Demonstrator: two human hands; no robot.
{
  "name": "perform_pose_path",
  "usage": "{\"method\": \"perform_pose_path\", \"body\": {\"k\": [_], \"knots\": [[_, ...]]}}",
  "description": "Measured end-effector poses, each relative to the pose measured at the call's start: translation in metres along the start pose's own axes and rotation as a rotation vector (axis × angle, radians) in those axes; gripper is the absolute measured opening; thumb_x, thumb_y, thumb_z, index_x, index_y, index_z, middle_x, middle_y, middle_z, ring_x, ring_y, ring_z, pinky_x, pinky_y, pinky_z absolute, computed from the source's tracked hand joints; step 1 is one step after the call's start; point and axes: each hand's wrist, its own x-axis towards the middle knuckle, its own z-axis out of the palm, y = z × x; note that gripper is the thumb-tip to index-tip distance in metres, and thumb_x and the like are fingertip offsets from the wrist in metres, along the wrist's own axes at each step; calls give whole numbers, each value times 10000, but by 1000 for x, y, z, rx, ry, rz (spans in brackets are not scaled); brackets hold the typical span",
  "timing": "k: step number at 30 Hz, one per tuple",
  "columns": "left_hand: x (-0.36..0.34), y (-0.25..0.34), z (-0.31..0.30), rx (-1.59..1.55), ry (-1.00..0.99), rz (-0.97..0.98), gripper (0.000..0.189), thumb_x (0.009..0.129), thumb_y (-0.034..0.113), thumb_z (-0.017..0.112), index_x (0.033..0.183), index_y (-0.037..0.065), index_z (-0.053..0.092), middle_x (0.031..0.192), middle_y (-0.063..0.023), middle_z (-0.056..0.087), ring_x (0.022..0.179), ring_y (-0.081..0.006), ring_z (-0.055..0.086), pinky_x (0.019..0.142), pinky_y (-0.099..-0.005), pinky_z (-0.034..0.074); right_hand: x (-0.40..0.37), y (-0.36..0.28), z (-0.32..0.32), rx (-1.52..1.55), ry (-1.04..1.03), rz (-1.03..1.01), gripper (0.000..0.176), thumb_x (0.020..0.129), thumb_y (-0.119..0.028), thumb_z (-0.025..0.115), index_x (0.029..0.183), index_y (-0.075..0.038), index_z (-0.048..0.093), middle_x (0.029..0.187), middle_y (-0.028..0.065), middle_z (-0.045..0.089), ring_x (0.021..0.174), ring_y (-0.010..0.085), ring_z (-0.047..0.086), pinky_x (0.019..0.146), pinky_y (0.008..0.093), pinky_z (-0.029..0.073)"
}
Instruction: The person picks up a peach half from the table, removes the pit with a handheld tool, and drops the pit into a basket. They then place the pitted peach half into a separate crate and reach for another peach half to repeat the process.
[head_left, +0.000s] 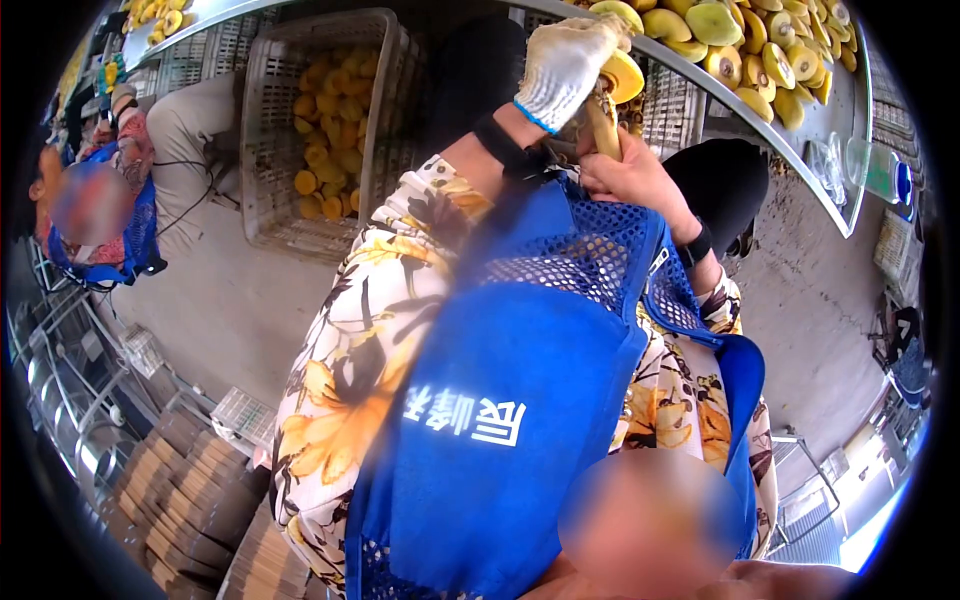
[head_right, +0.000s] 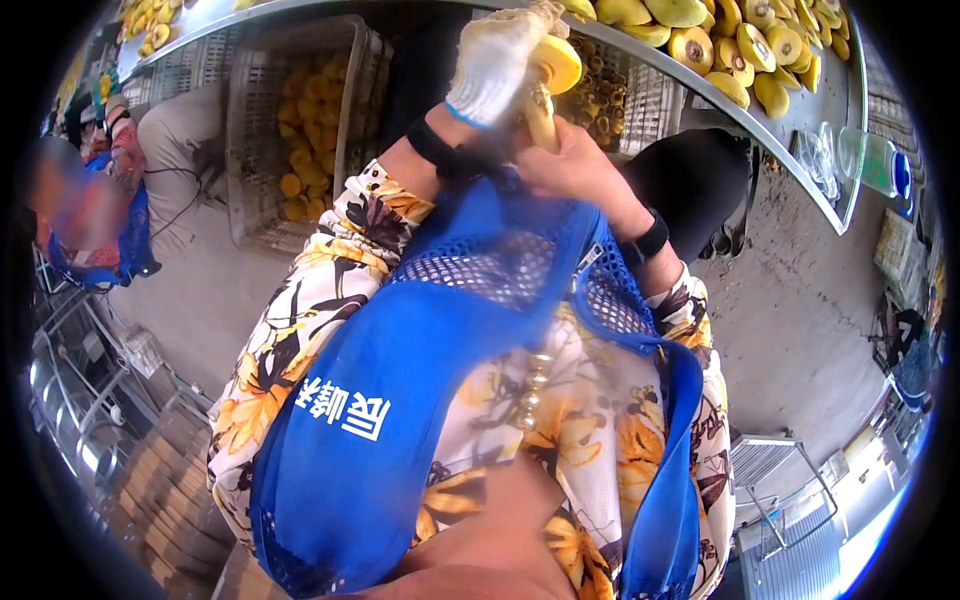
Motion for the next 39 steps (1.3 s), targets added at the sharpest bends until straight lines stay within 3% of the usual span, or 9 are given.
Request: {"method": "perform_pose_path", "body": {"k": [3, 7, 10, 16, 22, 26, 32, 35, 39], "knots": [[1, -8, 5, 108, 25, 146, 192, 871, 197, 533, 930, 54, 647, 807, -60, 669, 706, -167, 633, 629, -266, 494, 4, 5, -7, 195, -113, 15, 155, 819, 0, 491, 961, -46, 449, 610, -25, 384, 451, 34, 319, 388, 165, 263], [4, 18, 7, -1184, 231, -1081, 279, 922, 302, 485, 949, 57, 614, 766, -67, 620, 677, -186, 591, 589, -288, 498, 13, 13, -9, 273, -110, -12, 173, 817, 14, 493, 974, -42, 445, 614, -13, 378, 451, 40, 308, 381, 165, 260], [10, 16, 1, -1472, 178, -1194, 309, 915, 360, 472, 942, 69, 573, 726, -75, 603, 641, -205, 581, 548, -325, 497, 21, 23, -8, 261, -103, -145, 178, 808, 18, 503, 967, -44, 453, 617, 4, 405, 434, 49, 333, 374, 179, 278], [7, -28, -92, -1397, 268, -1077, 523, 866, 550, 400, 885, 42, 525, 712, -154, 604, 587, -311, 588, 470, -406, 462, 14, 19, -20, 344, -51, -327, 114, 841, -39, 563, 945, -68, 528, 635, -9, 516, 429, 55, 441, 415, 193, 377], [-20, -75, -185, 981, 230, -627, 550, 843, 579, 437, 1102, 136, 636, 1070, -117, 641, 965, -304, 612, 859, -359, 454, 30, 43, -38, -553, 486, -339, 291, 787, -245, 634, 891, 14, 548, 727, 228, 590, 698, 361, 606, 646, 395, 471], [25, -11, -123, 945, 70, 238, 100, 858, 243, 593, 902, 167, 642, 843, -26, 651, 676, -226, 641, 542, -316, 516, 33, 29, -37, -690, 534, -399, 259, 801, -216, 630, 835, 9, 506, 697, 233, 568, 681, 411, 575, 593, 416, 455], [33, 31, -11, 472, -579, 261, 160, 811, 251, 598, 939, 165, 639, 940, -14, 649, 764, -224, 637, 619, -321, 515, 15, 32, -54, -799, 571, -428, 241, 811, -183, 625, 818, -13, 455, 679, 235, 539, 660, 405, 560, 568, 442, 430], [33, 15, 10, 642, -589, 637, 161, 843, 262, 564, 927, 160, 655, 920, -10, 655, 729, -215, 639, 571, -316, 505, 0, 28, -57, -1140, 503, -442, 99, 824, -115, 513, 881, -42, 478, 704, 180, 583, 681, 366, 589, 569, 435, 447], [46, 13, 10, 388, -524, 321, 360, 840, 447, 551, 1050, 161, 610, 933, -48, 618, 810, -239, 630, 629, -359, 510, -7, 48, -81, -1426, 607, -360, 108, 823, -62, 464, 926, -55, 492, 699, 153, 600, 683, 326, 608, 586, 430, 468]]}}
